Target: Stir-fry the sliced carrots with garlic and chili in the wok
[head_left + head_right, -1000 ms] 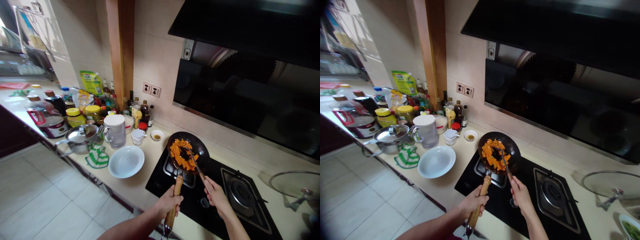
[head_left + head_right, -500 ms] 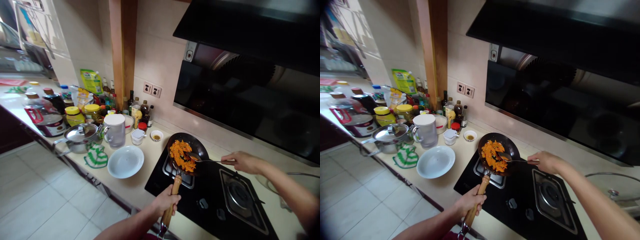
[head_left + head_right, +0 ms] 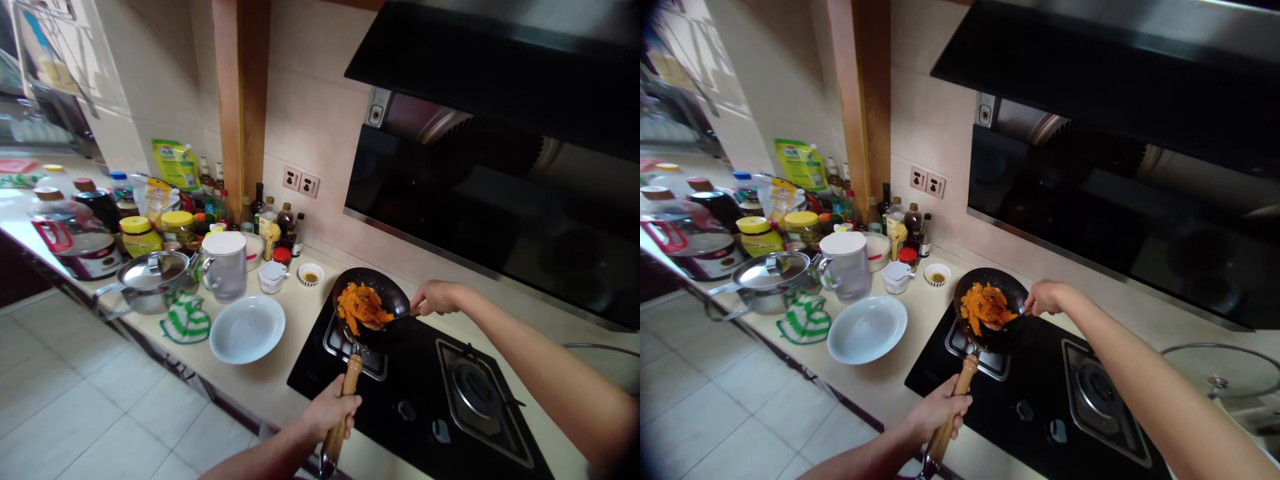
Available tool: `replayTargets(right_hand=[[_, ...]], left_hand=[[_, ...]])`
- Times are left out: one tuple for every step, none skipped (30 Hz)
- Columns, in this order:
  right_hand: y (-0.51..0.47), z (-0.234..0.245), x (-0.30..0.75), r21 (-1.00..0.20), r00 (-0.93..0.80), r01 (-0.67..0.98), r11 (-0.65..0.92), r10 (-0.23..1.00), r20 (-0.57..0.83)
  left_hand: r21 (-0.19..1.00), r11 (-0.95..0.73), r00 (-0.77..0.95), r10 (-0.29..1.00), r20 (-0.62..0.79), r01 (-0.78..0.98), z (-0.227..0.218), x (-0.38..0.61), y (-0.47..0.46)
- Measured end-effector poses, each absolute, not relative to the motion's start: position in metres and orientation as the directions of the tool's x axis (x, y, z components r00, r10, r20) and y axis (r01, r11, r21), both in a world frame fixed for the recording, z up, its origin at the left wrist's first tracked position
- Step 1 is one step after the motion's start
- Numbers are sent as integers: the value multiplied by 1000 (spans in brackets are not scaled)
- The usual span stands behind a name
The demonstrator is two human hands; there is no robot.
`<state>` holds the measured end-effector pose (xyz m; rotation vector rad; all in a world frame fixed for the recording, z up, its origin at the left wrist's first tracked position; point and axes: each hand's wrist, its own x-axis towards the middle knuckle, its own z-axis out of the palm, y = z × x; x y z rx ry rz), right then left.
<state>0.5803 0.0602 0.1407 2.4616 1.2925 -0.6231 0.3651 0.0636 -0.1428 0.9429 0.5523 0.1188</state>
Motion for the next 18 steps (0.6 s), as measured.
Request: replayTargets(right_hand=[[53,141,583,38,514,813,-580,686,-515],[45,143,586,17,520,797,-603,672,-527],[37,145,589,-5,521,784,-621,662,-539],[30,149,592,-20,516,780,-626,659,-547],[23,152,594,-20,507,781,-625,651,-565],[19,155,593,-10,496,785,-619,639,-588],[17,156,590,4,486,792,-610,627,-610],[16,154,586,5,465,804,-595,623,-629],[18,150,581,-16,430,822,-569,639,-638],[21,143,574,-60,383,844,-533,677,-629],[24,134,569,-119,339,859,-498,727,-597],[28,122,564,-178,321,860,-479,777,-542],[30,111,562,-228,342,840,-492,807,-482],[30,99,562,-273,396,797,-539,807,-438],[28,90,564,-316,471,728,-609,779,-415],[24,83,567,-361,538,644,-675,735,-414],[17,79,573,-404,582,562,-721,693,-426],[9,79,578,-441,601,499,-746,665,-444]], left_hand=[[794,592,856,329,-398,141,-144,366,64],[793,592,856,327,-400,144,-145,366,63],[791,594,857,322,-402,149,-146,366,63],[789,595,857,318,-404,151,-147,367,63],[788,597,857,318,-406,151,-148,368,63],[788,597,856,321,-406,150,-148,368,63],[789,596,853,327,-407,148,-148,368,62],[790,595,850,333,-408,146,-148,369,62],[791,594,847,337,-411,148,-147,369,61],[790,593,844,338,-417,152,-146,370,60],[789,594,842,336,-422,159,-145,370,59],[787,595,840,334,-427,164,-144,370,59],[784,598,838,333,-433,167,-143,370,58],[780,602,835,332,-438,169,-142,370,57],[777,606,833,333,-442,170,-142,370,57],[775,610,832,333,-443,168,-142,370,57],[772,613,833,333,-442,165,-142,370,56],[773,614,835,332,-438,161,-143,370,56]])
